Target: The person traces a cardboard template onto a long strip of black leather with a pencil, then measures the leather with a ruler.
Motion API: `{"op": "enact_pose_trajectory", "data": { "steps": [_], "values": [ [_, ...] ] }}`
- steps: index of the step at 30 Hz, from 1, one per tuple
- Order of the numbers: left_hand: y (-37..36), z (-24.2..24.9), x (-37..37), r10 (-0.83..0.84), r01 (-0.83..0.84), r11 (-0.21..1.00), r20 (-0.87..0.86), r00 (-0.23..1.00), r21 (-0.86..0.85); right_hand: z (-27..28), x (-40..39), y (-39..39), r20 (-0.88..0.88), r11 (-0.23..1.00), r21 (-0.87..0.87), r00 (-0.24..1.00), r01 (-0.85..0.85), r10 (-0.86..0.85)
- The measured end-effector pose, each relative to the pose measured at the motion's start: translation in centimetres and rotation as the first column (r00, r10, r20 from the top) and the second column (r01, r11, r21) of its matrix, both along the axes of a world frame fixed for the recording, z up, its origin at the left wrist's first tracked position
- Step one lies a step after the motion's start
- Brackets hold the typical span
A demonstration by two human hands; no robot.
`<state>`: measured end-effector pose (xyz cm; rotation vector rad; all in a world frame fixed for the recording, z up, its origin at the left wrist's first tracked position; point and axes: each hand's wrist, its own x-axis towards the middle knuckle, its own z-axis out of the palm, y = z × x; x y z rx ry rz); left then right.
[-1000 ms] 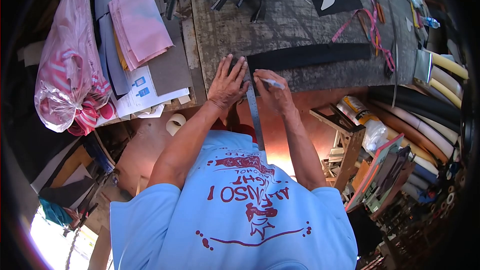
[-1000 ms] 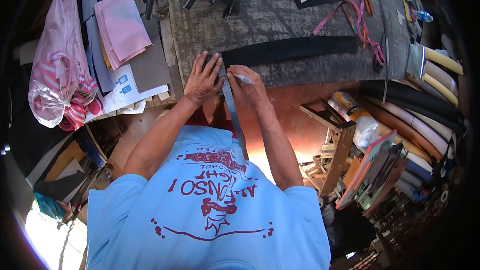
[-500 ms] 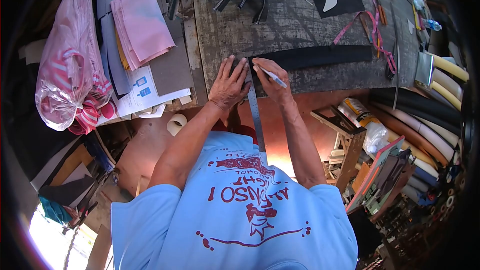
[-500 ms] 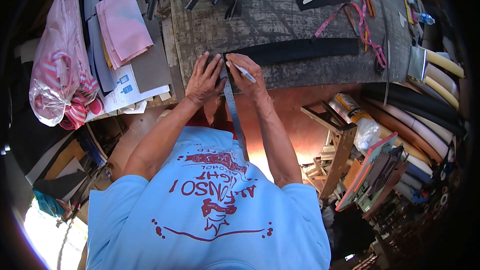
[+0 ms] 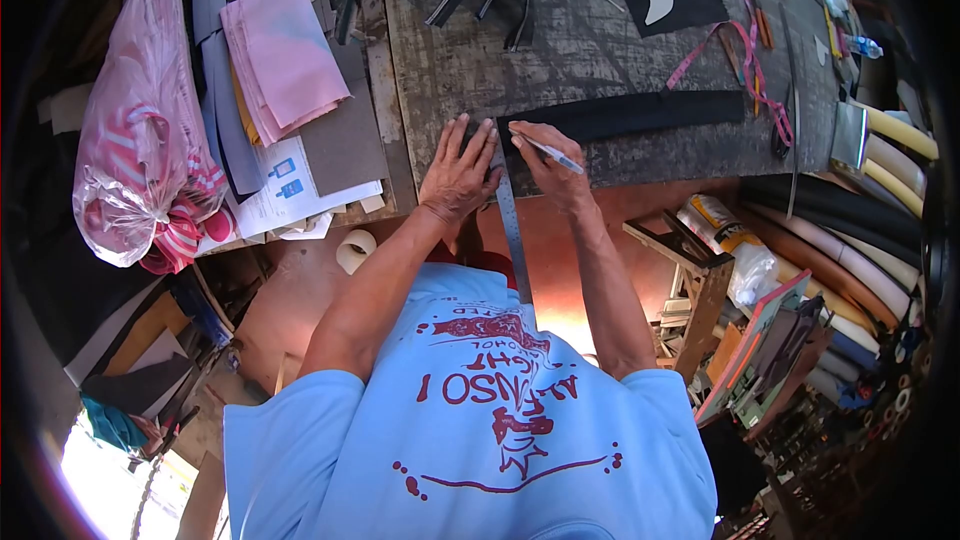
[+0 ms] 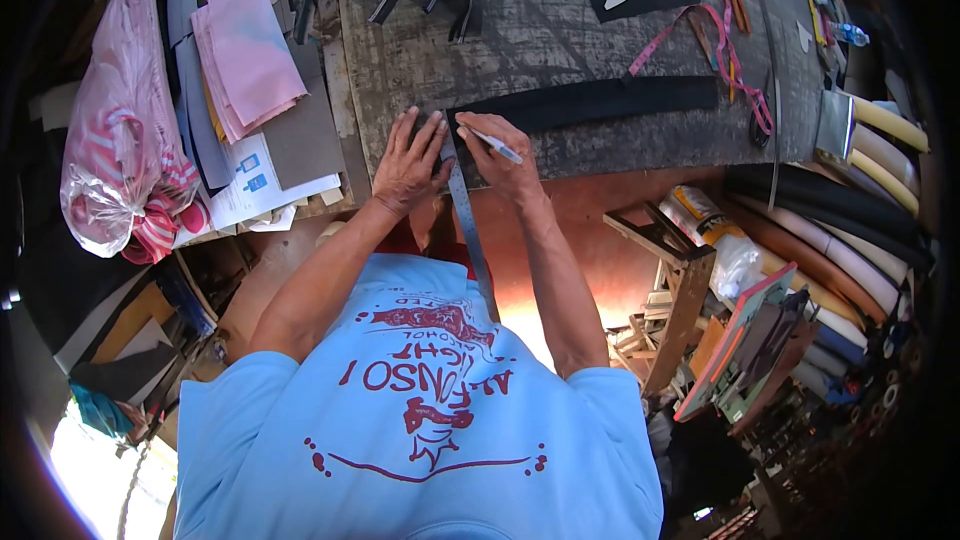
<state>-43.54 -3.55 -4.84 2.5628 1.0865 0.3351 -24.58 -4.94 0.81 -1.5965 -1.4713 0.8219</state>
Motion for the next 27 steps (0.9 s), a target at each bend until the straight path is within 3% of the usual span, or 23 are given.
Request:
{"op": "enact_pose_trajectory", "data": {
  "steps": [4,7,10,13,16,18,20,23,27],
  "values": [
    [0.0,0.2,0.0,0.0,0.0,1.0,0.012,1.0,0.001,-0.9,-0.1,-0.2,0.101,0.995,0.096,0.995,-0.033,0.024],
    [0.1,0.3,-0.1,-0.007,0.007,1.0,0.004,1.0,-0.009,0.2,0.2,-0.3,0.27,0.98,0.122,0.955,-0.156,0.119],
    [0.1,0.3,-0.1,-0.012,0.013,1.0,0.023,1.0,-0.011,2.2,0.6,-2.4,0.241,0.966,-0.022,0.936,-0.257,0.255],
    [0.2,0.6,-0.1,-0.019,0.02,1.0,0.023,1.0,-0.016,3.3,1.0,-8.2,0.141,0.98,-0.128,0.976,-0.151,0.168],
    [0.2,0.2,-0.3,-0.009,0.013,0.999,0.099,0.995,-0.034,2.7,-0.1,-15.1,0.159,0.945,-0.312,0.986,0.098,-0.05],
    [0.0,-0.1,-0.6,0.006,0.003,0.998,0.145,0.989,-0.061,0.3,-2.1,-19.7,0.147,0.87,-0.462,0.982,0.171,-0.115],
    [0.3,0.0,-0.6,0.012,0.001,0.997,0.178,0.984,-0.075,0.1,-4.6,-21.6,-0.129,0.671,-0.717,0.91,0.189,-0.394],
    [0.2,0.1,-0.8,0.016,0.01,0.994,0.235,0.972,-0.107,1.7,-5.9,-21.5,0.048,0.696,-0.682,0.964,0.224,-0.263],
    [0.1,0.1,-1.3,0.122,-0.041,0.97,0.334,0.935,-0.24,3.3,-5.4,-21.2,0.188,0.739,-0.506,0.893,0.444,-0.408]
  ]
}}
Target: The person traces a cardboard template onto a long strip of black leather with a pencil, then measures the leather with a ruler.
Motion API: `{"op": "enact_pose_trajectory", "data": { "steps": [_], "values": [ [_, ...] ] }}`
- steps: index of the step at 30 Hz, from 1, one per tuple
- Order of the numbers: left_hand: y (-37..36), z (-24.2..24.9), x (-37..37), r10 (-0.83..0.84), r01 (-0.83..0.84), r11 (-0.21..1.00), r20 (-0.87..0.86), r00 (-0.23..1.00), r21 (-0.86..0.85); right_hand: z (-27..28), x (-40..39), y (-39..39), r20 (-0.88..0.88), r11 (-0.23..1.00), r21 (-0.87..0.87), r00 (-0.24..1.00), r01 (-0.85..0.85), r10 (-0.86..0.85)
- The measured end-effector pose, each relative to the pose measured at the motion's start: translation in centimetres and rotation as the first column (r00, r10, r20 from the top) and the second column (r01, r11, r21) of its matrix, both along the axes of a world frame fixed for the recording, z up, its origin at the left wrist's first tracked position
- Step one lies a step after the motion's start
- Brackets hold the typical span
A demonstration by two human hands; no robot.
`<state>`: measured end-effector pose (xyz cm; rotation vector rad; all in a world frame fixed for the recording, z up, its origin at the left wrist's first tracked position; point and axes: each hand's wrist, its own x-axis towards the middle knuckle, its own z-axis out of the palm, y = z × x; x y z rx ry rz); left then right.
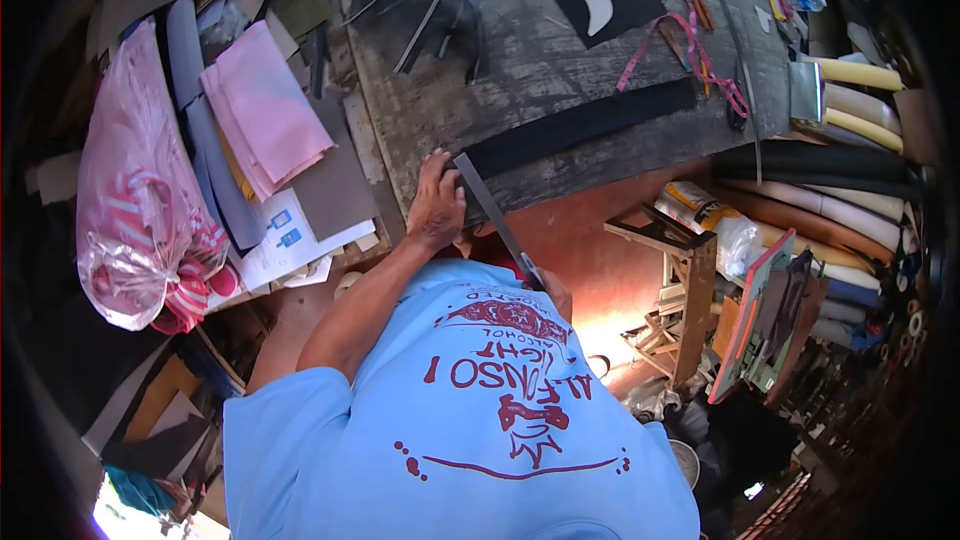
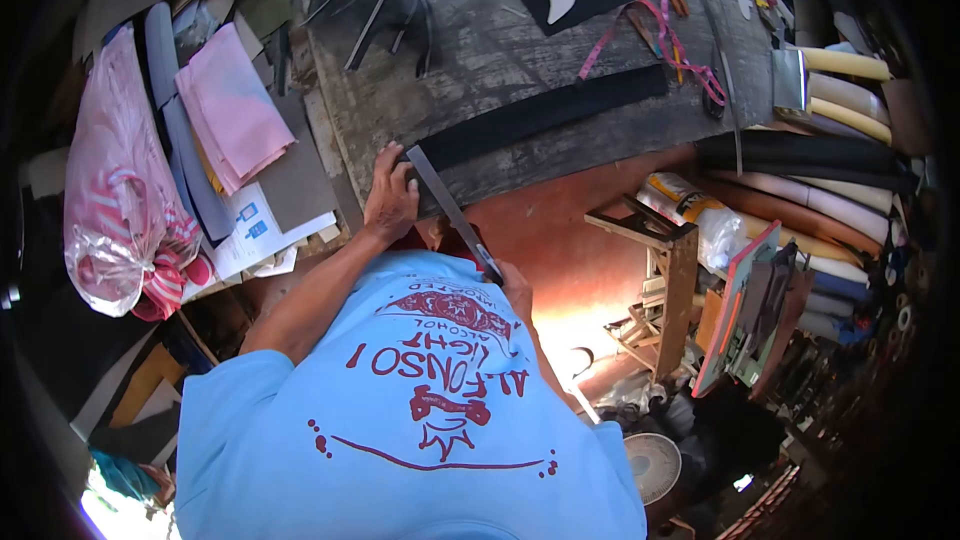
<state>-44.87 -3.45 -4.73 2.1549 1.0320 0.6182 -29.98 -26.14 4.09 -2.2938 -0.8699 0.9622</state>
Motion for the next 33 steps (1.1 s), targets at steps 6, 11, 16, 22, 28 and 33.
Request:
{"op": "enact_pose_trajectory", "data": {
  "steps": [6,11,16,22,28,33],
  "values": [
    [0.5,1.4,3.1,0.105,-0.106,0.992,0.016,0.994,0.068,-0.2,14.6,-1.1,0.347,0.99,0.133,0.933,0.055,-0.098],
    [3.5,4.6,13.8,0.067,-0.064,0.989,-0.018,0.998,0.134,1.1,37.3,3.3,0.645,0.987,0.126,0.764,-0.097,-0.007],
    [4.6,3.4,27.9,0.15,-0.141,0.986,-0.11,0.983,0.086,0.2,58.9,13.3,0.722,0.972,0.105,0.689,-0.209,0.07],
    [4.8,3.9,36.8,0.316,-0.302,0.948,-0.372,0.873,0.098,-3.8,74.5,23.0,0.723,0.935,-0.043,0.635,-0.351,0.272],
    [4.7,3.5,38.6,0.336,-0.358,0.933,-0.435,0.835,0.033,-0.8,66.2,27.1,0.638,0.843,0.107,0.687,-0.527,0.348],
    [4.1,3.1,39.3,0.401,-0.399,0.913,-0.375,0.836,0.087,-1.1,57.7,25.8,0.468,0.79,-0.158,0.66,-0.592,0.588]
  ]
}}
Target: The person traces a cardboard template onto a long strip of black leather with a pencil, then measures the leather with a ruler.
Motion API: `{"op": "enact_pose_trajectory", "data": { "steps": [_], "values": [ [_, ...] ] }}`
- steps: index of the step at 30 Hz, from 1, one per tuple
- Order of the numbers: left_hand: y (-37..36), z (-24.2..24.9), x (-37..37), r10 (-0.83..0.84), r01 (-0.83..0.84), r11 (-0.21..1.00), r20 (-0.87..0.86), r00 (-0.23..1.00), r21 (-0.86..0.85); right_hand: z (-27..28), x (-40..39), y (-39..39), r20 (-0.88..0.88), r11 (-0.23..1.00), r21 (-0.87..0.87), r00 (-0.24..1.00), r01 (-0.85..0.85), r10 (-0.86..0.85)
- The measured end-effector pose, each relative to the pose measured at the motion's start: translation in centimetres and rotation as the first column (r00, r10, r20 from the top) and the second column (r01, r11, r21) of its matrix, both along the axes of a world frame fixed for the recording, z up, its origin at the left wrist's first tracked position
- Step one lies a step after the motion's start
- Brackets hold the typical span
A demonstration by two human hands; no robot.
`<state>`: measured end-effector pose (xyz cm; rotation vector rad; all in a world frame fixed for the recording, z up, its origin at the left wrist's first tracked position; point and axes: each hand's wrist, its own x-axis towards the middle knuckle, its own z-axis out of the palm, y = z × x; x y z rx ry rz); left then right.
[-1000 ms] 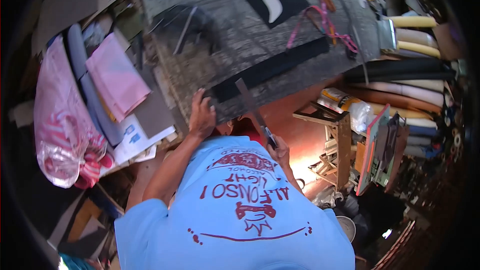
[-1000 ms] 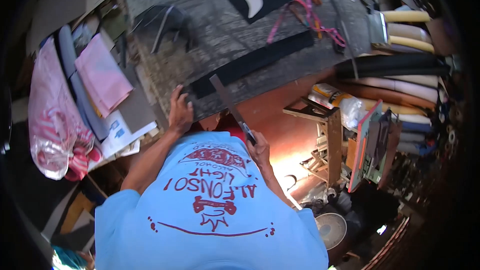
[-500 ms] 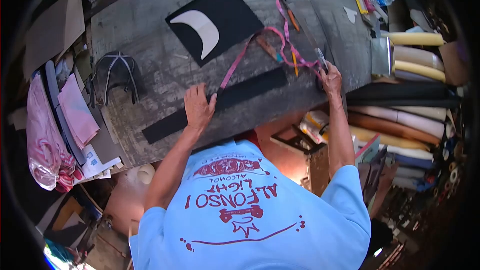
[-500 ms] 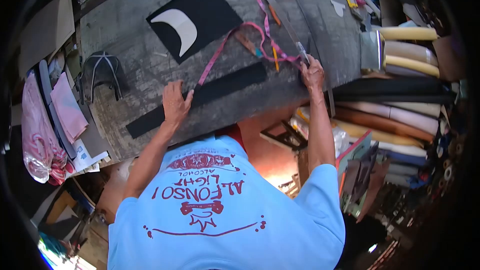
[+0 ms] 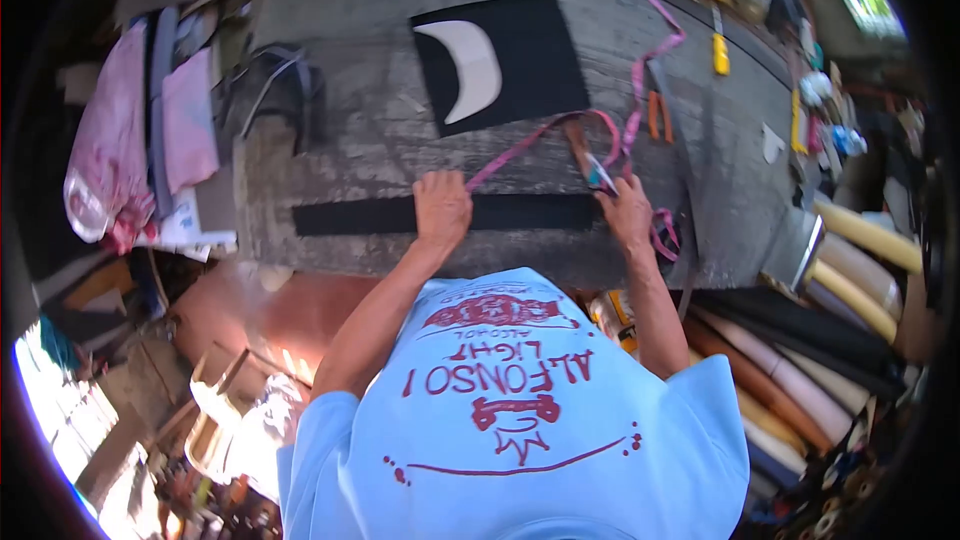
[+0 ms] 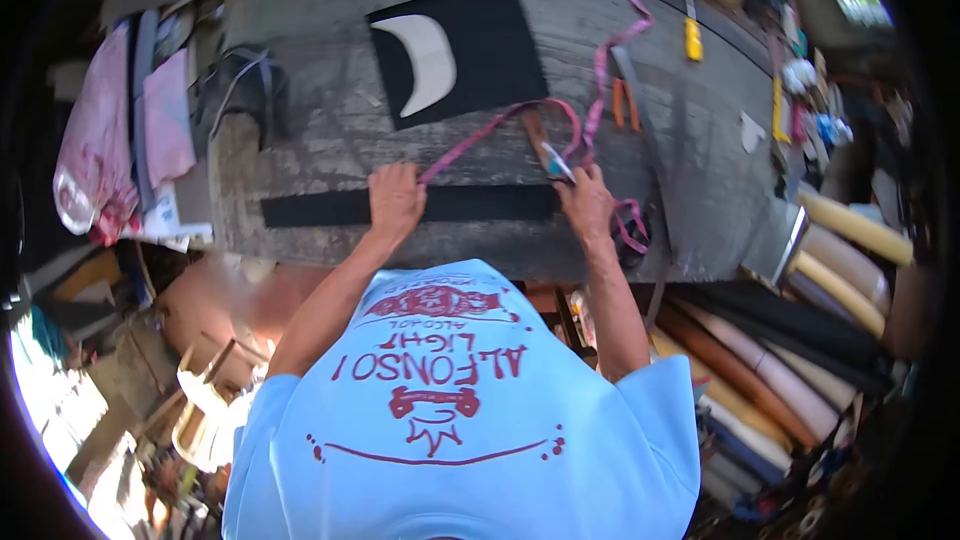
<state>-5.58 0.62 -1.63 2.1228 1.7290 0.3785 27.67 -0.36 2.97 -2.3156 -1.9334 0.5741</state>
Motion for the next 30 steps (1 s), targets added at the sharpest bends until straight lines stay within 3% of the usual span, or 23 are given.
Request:
{"op": "enact_pose_trajectory", "data": {
  "steps": [2,4,6,8,9,12,13,15,19,22,25,30],
  "values": [
    [0.1,-0.1,-0.3,-0.036,0.036,0.999,-0.021,0.999,-0.014,-2.3,1.1,-0.6,0.004,0.993,0.114,1.0,-0.023,0.022],
    [0.0,1.2,-1.9,0.006,0.0,1.0,0.216,0.976,-0.025,-2.9,2.3,-0.9,-0.117,0.976,0.208,0.992,0.063,-0.039],
    [0.5,3.8,-4.1,0.016,-0.03,0.999,0.434,0.901,0.024,-0.6,3.0,-0.8,-0.172,0.979,0.115,0.974,0.167,-0.146],
    [0.0,5.1,-9.2,0.127,-0.067,0.986,0.436,0.891,-0.152,1.7,4.0,-0.9,-0.309,0.987,0.031,0.94,0.159,-0.142],
    [-0.1,5.5,-10.8,0.125,-0.055,0.985,0.45,0.884,-0.166,1.6,3.3,-0.8,-0.407,0.979,0.101,0.905,0.18,-0.124],
    [-1.7,5.6,-17.7,0.195,-0.08,0.962,0.458,0.867,-0.259,4.3,3.6,-0.9,-0.512,0.981,-0.194,0.853,0.002,-0.103],
    [-2.5,5.8,-19.5,0.289,-0.158,0.939,0.449,0.846,-0.306,3.6,3.5,-0.9,-0.544,0.965,-0.259,0.832,-0.046,-0.106],
    [-3.3,6.1,-22.3,0.453,-0.297,0.874,0.423,0.785,-0.385,2.5,2.5,-0.5,-0.453,0.942,-0.312,0.891,-0.12,-0.037],
    [-4.5,2.1,-25.0,0.478,-0.419,0.878,0.357,0.802,-0.234,0.5,-1.5,0.1,-0.406,0.946,-0.272,0.912,-0.179,0.056],
    [-5.6,1.1,-24.6,0.583,-0.594,0.804,0.178,0.793,0.016,-1.3,-2.8,0.3,-0.337,0.951,-0.221,0.932,-0.218,0.135],
    [-7.5,1.7,-23.0,0.579,-0.574,0.803,0.019,0.815,0.157,-1.4,-3.3,0.3,-0.3,0.947,-0.217,0.939,-0.238,0.168],
    [-9.8,1.3,-18.4,0.375,-0.367,0.907,0.004,0.927,0.206,-1.5,-3.0,0.2,-0.262,0.928,-0.247,0.941,-0.279,0.214]
  ]
}}
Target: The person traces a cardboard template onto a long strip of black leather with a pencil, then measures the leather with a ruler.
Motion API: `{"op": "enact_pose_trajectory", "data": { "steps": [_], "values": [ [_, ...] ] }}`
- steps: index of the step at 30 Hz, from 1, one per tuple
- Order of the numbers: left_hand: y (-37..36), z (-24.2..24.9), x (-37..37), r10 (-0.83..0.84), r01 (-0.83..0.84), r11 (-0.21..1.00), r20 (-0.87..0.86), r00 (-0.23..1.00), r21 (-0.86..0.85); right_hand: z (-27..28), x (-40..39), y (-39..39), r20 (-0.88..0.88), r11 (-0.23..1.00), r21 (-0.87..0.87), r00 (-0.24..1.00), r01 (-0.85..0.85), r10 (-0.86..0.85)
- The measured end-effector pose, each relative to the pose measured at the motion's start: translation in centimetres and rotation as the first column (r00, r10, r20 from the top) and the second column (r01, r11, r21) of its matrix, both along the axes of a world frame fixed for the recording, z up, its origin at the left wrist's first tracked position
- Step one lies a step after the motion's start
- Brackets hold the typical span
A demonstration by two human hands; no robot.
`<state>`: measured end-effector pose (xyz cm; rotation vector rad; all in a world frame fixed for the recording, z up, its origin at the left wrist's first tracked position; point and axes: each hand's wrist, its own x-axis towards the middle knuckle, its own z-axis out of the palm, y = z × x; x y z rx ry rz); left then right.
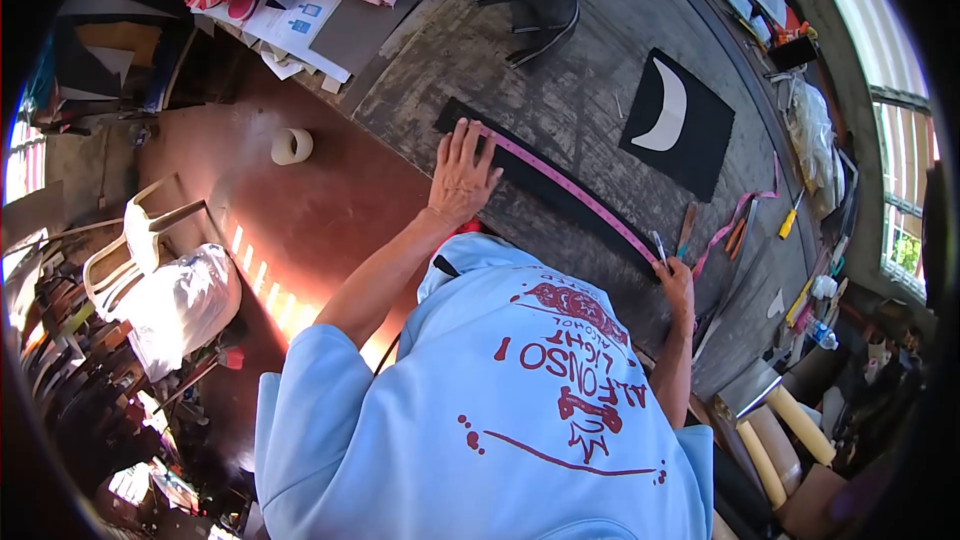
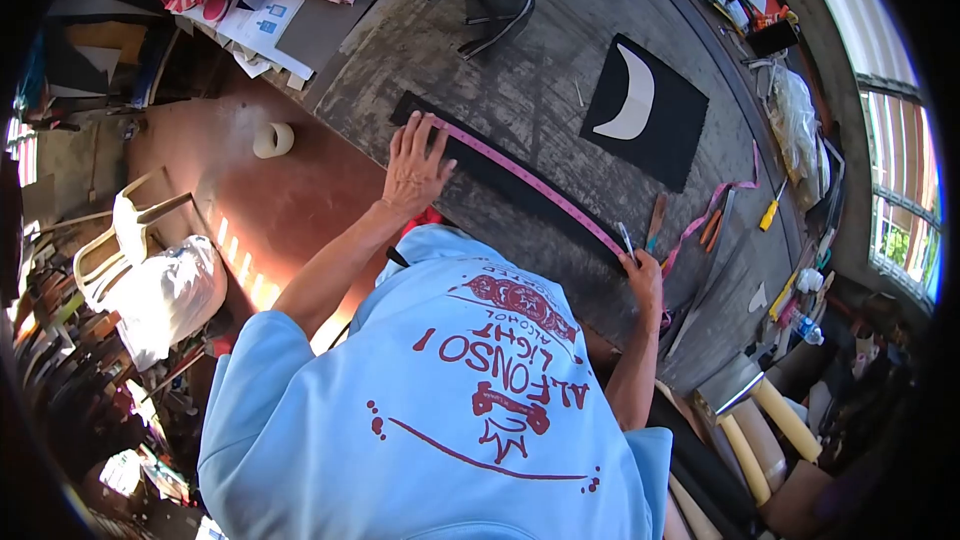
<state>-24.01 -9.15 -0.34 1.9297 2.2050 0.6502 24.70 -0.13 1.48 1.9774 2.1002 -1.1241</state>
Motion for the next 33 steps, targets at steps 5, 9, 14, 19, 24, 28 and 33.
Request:
{"op": "enact_pose_trajectory", "data": {
  "steps": [5,9,14,19,24,28,33],
  "values": [
    [-0.2,-2.0,0.2,-0.011,0.012,0.997,0.011,1.0,-0.072,-0.5,0.4,-0.3,-0.007,0.999,-0.032,1.0,0.01,-0.01],
    [-0.5,-3.0,-0.4,-0.015,0.015,1.0,-0.002,1.0,-0.024,0.4,-1.0,-0.7,-0.019,1.0,-0.012,1.0,0.015,-0.016],
    [-0.5,-3.5,-0.4,0.001,-0.001,1.0,-0.003,1.0,-0.014,0.7,-1.9,-0.8,0.035,0.999,0.016,0.998,0.041,-0.042],
    [-0.1,-2.8,0.0,0.003,-0.007,0.998,-0.056,0.998,-0.066,-0.2,-0.7,-0.6,0.055,0.996,0.083,0.998,-0.026,0.021],
    [0.1,-3.3,0.6,-0.028,0.026,1.0,-0.197,0.98,-0.011,1.9,1.6,-0.5,0.055,0.992,0.036,0.991,0.119,-0.121],
    [0.0,-3.6,0.9,-0.035,0.026,0.999,-0.293,0.955,-0.036,1.0,4.4,-0.4,0.031,0.981,0.065,0.982,0.185,-0.187],
    [0.3,-3.8,1.1,-0.046,0.034,0.999,-0.358,0.933,-0.041,0.1,5.5,-0.3,0.023,0.971,0.062,0.972,0.232,-0.234]
  ]
}}
